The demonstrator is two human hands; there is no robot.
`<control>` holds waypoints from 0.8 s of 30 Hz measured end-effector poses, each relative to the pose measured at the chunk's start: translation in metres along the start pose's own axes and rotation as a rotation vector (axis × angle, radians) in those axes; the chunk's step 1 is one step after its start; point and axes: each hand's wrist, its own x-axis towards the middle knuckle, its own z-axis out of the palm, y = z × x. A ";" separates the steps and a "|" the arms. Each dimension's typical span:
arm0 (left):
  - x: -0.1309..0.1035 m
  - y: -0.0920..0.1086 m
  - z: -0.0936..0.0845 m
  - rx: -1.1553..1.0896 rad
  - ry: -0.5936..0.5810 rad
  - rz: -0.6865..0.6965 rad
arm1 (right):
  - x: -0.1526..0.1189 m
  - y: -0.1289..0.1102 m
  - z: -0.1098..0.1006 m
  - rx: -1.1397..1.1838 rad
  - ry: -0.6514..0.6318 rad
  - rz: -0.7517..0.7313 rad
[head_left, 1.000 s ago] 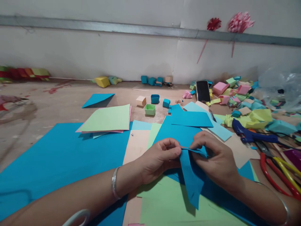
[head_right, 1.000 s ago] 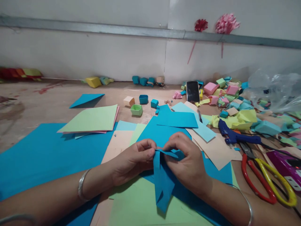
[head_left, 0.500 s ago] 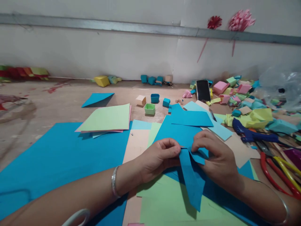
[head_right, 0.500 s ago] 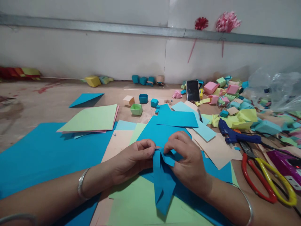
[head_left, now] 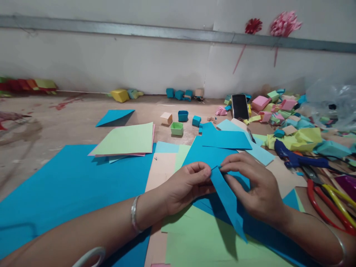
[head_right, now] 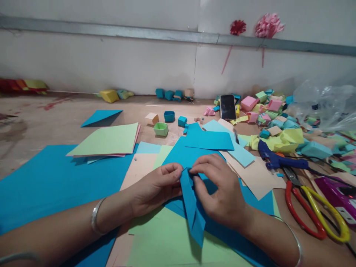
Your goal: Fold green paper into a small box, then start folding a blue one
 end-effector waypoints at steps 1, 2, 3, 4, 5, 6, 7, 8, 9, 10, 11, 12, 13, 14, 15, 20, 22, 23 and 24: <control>0.000 0.000 0.001 0.015 0.001 -0.004 | 0.000 0.000 0.000 0.001 0.001 0.025; 0.000 0.000 0.001 0.029 0.004 -0.007 | 0.001 0.000 0.001 0.007 0.000 0.063; -0.001 0.000 0.002 0.040 0.006 -0.012 | 0.001 0.000 0.001 0.020 -0.003 0.112; -0.001 0.000 0.002 0.048 0.008 -0.016 | 0.002 0.001 0.001 0.039 -0.012 0.166; -0.001 0.000 0.002 0.051 0.011 -0.020 | 0.003 0.002 0.001 0.061 -0.032 0.211; -0.002 0.000 0.002 0.050 0.014 -0.023 | 0.004 0.002 0.000 0.083 -0.061 0.239; -0.002 0.001 0.002 0.048 0.016 -0.024 | 0.005 0.003 -0.001 0.101 -0.091 0.246; -0.002 0.001 0.002 0.049 0.015 -0.023 | 0.005 0.003 -0.001 0.113 -0.119 0.238; -0.002 0.001 0.002 0.052 0.014 -0.023 | 0.006 0.004 -0.002 0.117 -0.136 0.226; -0.002 0.001 0.002 0.058 0.011 -0.024 | 0.006 0.004 -0.002 0.115 -0.139 0.216; -0.002 0.000 0.002 0.067 0.010 -0.026 | 0.006 0.004 -0.003 0.110 -0.128 0.208; -0.002 0.000 0.002 0.078 0.009 -0.030 | 0.006 0.004 -0.003 0.105 -0.109 0.202; -0.002 0.000 0.002 0.091 0.012 -0.035 | 0.005 0.004 -0.003 0.099 -0.090 0.189; -0.002 0.000 0.003 0.103 0.018 -0.039 | 0.005 0.003 -0.002 0.092 -0.073 0.171; -0.003 0.000 0.003 0.114 0.024 -0.042 | 0.005 0.003 -0.002 0.082 -0.061 0.148; -0.003 0.000 0.005 0.115 0.026 -0.038 | 0.004 0.005 0.000 0.039 -0.055 -0.009; -0.003 -0.001 0.005 0.117 0.024 -0.043 | 0.004 0.005 0.000 0.038 -0.063 -0.071; -0.003 -0.001 0.005 0.122 0.022 -0.048 | 0.005 0.005 0.000 0.034 -0.073 -0.097; -0.003 -0.001 0.004 0.127 0.021 -0.055 | 0.005 0.004 -0.001 0.024 -0.085 -0.120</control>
